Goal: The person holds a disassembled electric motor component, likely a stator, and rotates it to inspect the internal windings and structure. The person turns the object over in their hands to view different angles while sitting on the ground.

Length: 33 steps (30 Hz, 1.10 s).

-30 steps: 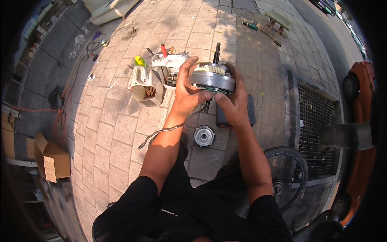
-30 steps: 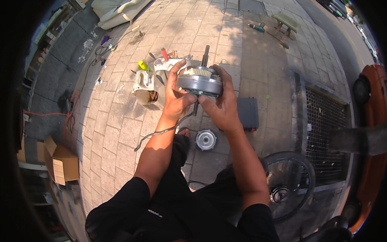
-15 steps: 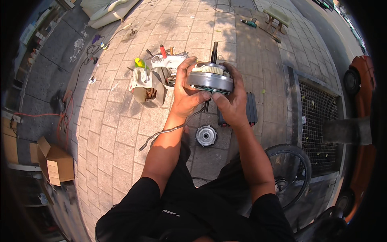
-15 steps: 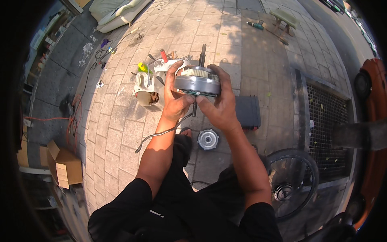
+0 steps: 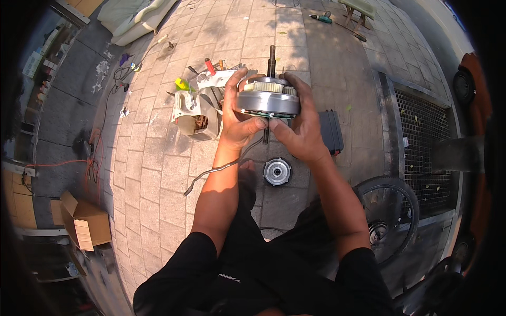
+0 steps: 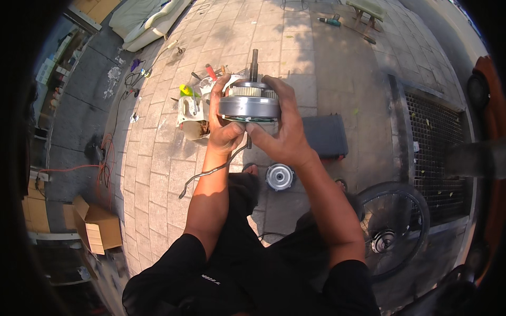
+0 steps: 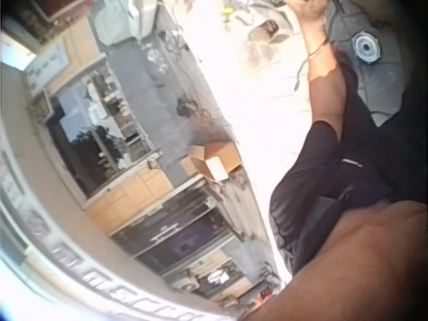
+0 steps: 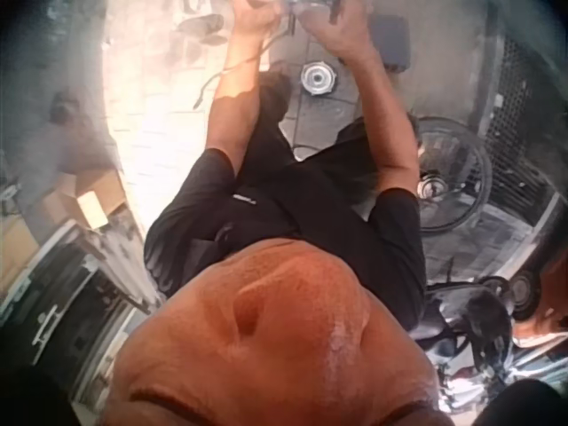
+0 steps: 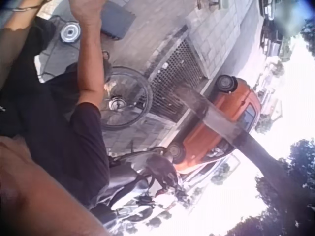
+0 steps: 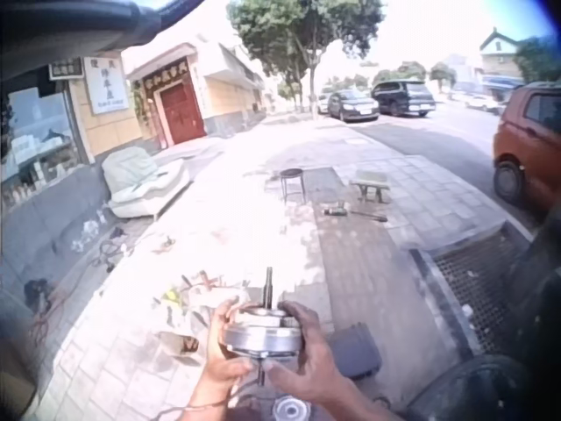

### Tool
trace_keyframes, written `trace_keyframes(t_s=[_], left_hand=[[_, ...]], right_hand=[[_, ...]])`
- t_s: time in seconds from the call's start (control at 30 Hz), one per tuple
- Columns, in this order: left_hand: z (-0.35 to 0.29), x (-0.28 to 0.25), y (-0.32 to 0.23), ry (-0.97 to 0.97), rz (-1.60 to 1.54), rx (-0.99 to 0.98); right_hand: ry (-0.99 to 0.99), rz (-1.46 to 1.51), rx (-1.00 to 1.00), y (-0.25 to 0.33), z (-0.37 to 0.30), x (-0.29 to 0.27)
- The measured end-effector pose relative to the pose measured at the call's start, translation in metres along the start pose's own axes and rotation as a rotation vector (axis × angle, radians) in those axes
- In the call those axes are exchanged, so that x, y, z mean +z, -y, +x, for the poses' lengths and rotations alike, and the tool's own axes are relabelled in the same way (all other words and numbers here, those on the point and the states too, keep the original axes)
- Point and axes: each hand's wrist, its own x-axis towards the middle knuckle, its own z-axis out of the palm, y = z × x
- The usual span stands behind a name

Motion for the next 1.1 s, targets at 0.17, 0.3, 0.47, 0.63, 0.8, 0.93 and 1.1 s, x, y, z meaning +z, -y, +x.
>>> trace_keyframes(t_s=[0.17, 0.3, 0.47, 0.63, 0.8, 0.93, 1.1], left_hand=[[0.001, -0.001, -0.002, 0.011, 0.012, -0.016], [0.002, -0.003, -0.005, 0.027, 0.017, -0.037], [0.003, -0.008, -0.004, 0.067, 0.002, -0.053], [0.002, -0.003, -0.008, 0.06, 0.004, -0.079], [0.003, -0.011, -0.004, 0.05, -0.104, -0.116], [0.003, -0.013, -0.001, 0.048, -0.143, -0.114], [0.003, -0.017, 0.002, 0.037, -0.217, -0.167]], right_hand=[[-0.003, -0.054, -0.043, -0.001, -0.001, 0.001], [-0.015, -0.108, -0.099, -0.002, -0.002, 0.001], [-0.028, -0.171, -0.165, 0.002, -0.002, 0.001], [-0.013, -0.211, -0.176, 0.003, -0.005, 0.001], [-0.06, -0.21, -0.141, 0.01, -0.004, 0.009], [-0.034, -0.299, -0.126, 0.013, -0.002, 0.007], [-0.037, -0.303, -0.079, 0.017, -0.002, 0.008]])
